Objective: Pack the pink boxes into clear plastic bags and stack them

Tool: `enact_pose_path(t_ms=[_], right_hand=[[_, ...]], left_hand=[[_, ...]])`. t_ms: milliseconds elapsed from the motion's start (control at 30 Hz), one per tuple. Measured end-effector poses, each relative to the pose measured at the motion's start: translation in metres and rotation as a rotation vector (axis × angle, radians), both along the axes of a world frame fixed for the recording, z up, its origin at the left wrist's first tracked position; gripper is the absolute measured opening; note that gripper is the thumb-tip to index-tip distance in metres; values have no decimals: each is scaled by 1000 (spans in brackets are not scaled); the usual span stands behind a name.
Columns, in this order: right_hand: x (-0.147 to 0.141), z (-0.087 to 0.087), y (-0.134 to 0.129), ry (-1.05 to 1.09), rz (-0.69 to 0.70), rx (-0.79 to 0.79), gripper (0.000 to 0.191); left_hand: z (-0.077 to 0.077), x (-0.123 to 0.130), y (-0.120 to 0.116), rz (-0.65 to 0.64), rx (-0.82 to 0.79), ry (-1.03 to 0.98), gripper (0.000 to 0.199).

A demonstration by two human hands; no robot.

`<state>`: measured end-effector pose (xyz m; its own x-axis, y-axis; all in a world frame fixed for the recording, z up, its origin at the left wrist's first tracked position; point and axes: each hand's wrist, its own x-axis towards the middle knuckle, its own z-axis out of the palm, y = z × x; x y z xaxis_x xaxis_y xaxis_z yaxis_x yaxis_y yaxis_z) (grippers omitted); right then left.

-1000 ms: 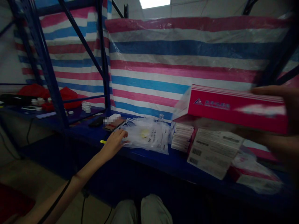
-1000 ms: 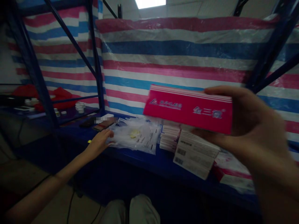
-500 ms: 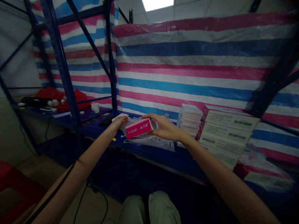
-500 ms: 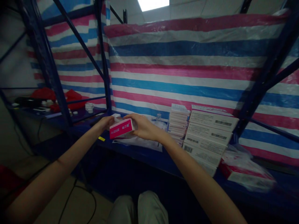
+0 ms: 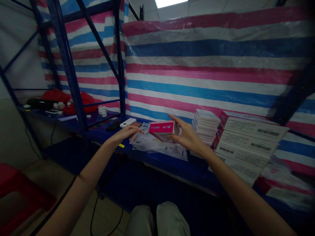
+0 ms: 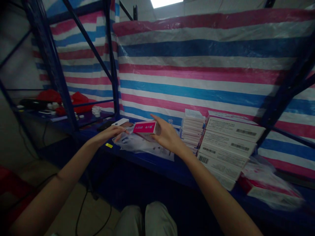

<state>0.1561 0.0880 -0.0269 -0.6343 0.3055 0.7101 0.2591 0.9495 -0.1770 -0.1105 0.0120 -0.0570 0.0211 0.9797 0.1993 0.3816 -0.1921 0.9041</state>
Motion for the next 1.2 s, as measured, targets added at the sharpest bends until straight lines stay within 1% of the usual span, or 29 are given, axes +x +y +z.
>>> enact_pose_path(t_ms=[67, 133, 200, 267, 367, 433, 533, 600, 633, 667, 733, 767, 800, 833, 867, 900, 933, 967, 1033, 1100, 1133, 1200], right_hand=[[2, 1, -3, 73, 4, 34, 65], [1, 1, -7, 81, 23, 101, 61], [-2, 1, -10, 28, 33, 164, 56], [-9, 0, -12, -70, 16, 214, 54], [-25, -7, -11, -291, -38, 300, 53], [-36, -15, -7, -409, -85, 351, 51], [-48, -27, 0, -464, -175, 370, 45], [-50, -33, 6, -449, -220, 372, 45], [-50, -35, 9, -432, -236, 371, 46], [-50, -37, 11, -412, -246, 367, 47], [-49, -39, 16, -373, -260, 349, 48], [-48, -40, 18, -357, -262, 338, 49], [-48, -41, 19, -346, -257, 328, 49], [-48, -41, 21, -336, -247, 318, 49], [-47, -41, 23, -328, -234, 307, 49], [-47, -41, 25, -315, -219, 292, 49], [-47, -41, 27, -299, -202, 271, 49], [-46, -40, 30, -278, -184, 243, 49], [-44, -37, 37, -224, -140, 175, 48], [-43, -33, 43, -173, -109, 105, 47], [-42, -30, 45, -153, -114, 73, 48], [-40, -24, 45, -130, -155, 28, 55]], left_hand=[[-3, 5, 8, 88, 50, -84, 37], [-7, 9, 17, 128, 85, -163, 40], [-10, 12, 22, 135, 98, -202, 46], [-12, 14, 25, 129, 92, -187, 49], [-11, 16, 25, 95, 52, -89, 49], [-10, 16, 26, 112, 28, -21, 47], [-6, 16, 25, 208, 38, 89, 44], [-2, 20, 20, 300, 79, 272, 41], [-2, 23, 16, 383, 133, 400, 40], [-2, 28, 12, 497, 217, 539, 39], [-9, 42, 5, 757, 452, 784, 39], [-15, 50, 2, 842, 588, 881, 38], [-23, 58, 1, 858, 716, 972, 36], [-32, 65, 2, 803, 821, 1062, 33], [-41, 72, 4, 702, 895, 1146, 29], [-50, 77, 7, 598, 934, 1222, 27], [-58, 80, 12, 521, 932, 1283, 25], [-65, 82, 17, 488, 896, 1327, 23], [-73, 82, 27, 504, 790, 1367, 27], [-76, 78, 36, 497, 698, 1376, 38], [-76, 76, 39, 460, 667, 1383, 39], [-74, 72, 44, 352, 633, 1402, 26]])
